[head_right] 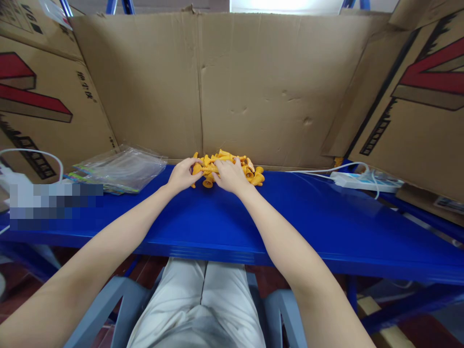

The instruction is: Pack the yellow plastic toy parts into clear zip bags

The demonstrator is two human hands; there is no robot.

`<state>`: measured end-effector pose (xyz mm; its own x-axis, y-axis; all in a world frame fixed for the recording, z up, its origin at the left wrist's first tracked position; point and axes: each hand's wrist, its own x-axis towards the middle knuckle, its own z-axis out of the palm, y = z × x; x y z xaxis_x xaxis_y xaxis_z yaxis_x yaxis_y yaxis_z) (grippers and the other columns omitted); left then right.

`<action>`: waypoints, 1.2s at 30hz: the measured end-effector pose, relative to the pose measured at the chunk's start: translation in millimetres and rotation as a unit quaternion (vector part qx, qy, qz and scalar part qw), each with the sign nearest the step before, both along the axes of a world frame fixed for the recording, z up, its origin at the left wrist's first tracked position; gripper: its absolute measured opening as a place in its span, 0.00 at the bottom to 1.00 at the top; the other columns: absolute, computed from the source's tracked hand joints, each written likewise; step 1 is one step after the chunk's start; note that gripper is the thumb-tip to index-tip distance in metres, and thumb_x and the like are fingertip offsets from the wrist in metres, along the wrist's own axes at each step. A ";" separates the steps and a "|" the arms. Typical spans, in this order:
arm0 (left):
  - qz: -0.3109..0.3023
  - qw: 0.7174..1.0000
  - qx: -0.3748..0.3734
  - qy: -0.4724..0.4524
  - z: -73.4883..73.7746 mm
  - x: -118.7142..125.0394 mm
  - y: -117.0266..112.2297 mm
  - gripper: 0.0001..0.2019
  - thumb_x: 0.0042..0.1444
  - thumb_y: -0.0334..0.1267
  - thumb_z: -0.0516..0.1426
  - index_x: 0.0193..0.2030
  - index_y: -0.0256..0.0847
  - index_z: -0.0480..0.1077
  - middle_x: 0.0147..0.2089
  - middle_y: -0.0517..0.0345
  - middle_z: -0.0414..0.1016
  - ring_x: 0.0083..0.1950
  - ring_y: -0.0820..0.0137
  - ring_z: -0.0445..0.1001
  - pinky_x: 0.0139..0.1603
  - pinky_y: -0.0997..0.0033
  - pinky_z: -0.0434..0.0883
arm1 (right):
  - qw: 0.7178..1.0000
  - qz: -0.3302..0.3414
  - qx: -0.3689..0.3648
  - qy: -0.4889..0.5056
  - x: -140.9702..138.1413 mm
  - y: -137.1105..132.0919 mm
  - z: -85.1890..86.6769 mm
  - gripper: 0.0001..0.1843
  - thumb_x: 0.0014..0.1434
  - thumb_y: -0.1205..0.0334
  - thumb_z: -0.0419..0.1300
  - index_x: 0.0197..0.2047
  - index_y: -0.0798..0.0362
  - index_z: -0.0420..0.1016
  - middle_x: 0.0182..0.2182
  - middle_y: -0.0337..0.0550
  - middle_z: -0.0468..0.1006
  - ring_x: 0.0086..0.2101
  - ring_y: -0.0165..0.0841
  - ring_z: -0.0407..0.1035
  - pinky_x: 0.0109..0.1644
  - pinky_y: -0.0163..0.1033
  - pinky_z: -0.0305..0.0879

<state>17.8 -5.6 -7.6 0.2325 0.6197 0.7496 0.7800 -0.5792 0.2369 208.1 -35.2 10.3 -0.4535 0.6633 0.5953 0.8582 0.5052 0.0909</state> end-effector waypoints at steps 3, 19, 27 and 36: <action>0.004 1.000 0.000 0.007 0.2 0.2 -1.1 0.14 0.49 0.35 0.59 0.44 0.42 0.72 0.40 0.56 0.75 0.38 0.68 0.73 0.38 0.70 0.68 | 1.000 -0.010 -0.016 -0.019 -1.1 -0.9 -0.1 0.17 0.62 0.62 0.48 0.49 0.57 0.71 0.46 0.56 0.77 0.49 0.45 0.68 0.56 0.54 0.47; 0.029 0.999 -0.035 0.006 4.5 4.1 -7.9 0.13 0.48 0.37 0.59 0.43 0.42 0.73 0.37 0.56 0.77 0.38 0.65 0.74 0.37 0.69 0.67 | 0.998 -0.019 0.021 -0.047 -1.1 0.0 0.7 0.13 0.60 0.67 0.51 0.46 0.56 0.71 0.45 0.55 0.77 0.48 0.45 0.67 0.59 0.58 0.44; 0.046 0.994 -0.102 0.006 5.9 8.5 -9.8 0.10 0.46 0.37 0.60 0.38 0.43 0.72 0.26 0.61 0.74 0.30 0.66 0.74 0.29 0.70 0.64 | 0.995 -0.031 0.057 -0.078 -3.2 -1.8 3.1 0.16 0.61 0.72 0.45 0.46 0.55 0.70 0.43 0.52 0.77 0.46 0.43 0.67 0.60 0.61 0.41; -0.025 0.988 -0.150 -0.007 4.0 9.7 -5.0 0.05 0.41 0.32 0.60 0.26 0.41 0.67 0.20 0.65 0.69 0.24 0.73 0.69 0.26 0.73 0.61 | 0.990 -0.032 0.072 -0.113 -7.5 -3.3 1.1 0.19 0.63 0.73 0.42 0.49 0.54 0.70 0.44 0.52 0.76 0.47 0.42 0.66 0.61 0.62 0.41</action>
<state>27.5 -10.6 -3.6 0.2594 0.8024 0.5374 0.7473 -0.5193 0.4147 200.6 -38.6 11.4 -0.5460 0.6099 0.5744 0.8374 0.4187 0.3514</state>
